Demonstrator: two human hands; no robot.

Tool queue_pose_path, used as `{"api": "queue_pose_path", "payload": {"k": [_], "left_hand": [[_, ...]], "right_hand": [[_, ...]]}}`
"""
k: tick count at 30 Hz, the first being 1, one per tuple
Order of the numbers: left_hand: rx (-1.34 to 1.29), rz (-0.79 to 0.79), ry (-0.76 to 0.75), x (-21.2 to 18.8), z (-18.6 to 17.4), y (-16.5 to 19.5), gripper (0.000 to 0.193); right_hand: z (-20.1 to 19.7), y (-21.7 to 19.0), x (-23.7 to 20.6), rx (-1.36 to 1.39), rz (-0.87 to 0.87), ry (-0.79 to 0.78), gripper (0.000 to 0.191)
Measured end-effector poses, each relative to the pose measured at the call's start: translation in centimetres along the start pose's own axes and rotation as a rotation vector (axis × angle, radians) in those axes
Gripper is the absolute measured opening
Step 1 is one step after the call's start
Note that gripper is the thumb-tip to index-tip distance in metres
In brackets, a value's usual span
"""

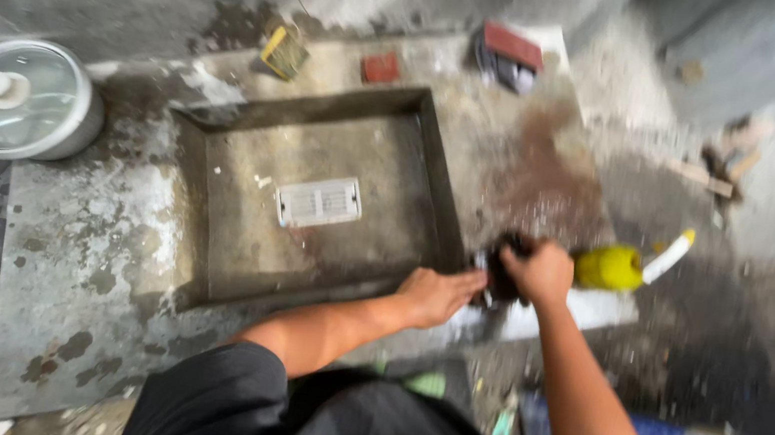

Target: The person scrubs a small metal mechanical part with a sponge and rinses it under running water. They then fold a sandpaper sheet and use it to abrade the part's surfaces. The person continues to scrub and rinse the part repeatedly.

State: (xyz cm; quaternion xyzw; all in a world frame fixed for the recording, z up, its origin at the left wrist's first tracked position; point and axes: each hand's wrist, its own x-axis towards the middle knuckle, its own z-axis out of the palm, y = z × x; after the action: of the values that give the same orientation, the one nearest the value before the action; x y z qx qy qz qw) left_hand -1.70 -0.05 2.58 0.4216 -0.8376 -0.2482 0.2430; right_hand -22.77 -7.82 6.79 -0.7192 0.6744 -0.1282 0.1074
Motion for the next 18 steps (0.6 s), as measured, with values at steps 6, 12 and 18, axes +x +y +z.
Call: {"api": "queue_pose_path", "payload": {"k": [6, 12, 18], "left_hand": [[-1.079, -0.282, -0.004, 1.6, 7.0, -0.1, 0.039], [0.157, -0.062, -0.346, 0.5, -0.1, -1.0, 0.047], [-0.321, 0.034, 0.112, 1.5, 4.9, -0.7, 0.036]], "right_hand": [[2.1, 2.3, -0.2, 0.026, -0.024, 0.036, 0.047], [2.4, 3.2, -0.5, 0.053, -0.052, 0.083, 0.046], [2.4, 3.8, -0.5, 0.041, 0.035, 0.083, 0.046]]}}
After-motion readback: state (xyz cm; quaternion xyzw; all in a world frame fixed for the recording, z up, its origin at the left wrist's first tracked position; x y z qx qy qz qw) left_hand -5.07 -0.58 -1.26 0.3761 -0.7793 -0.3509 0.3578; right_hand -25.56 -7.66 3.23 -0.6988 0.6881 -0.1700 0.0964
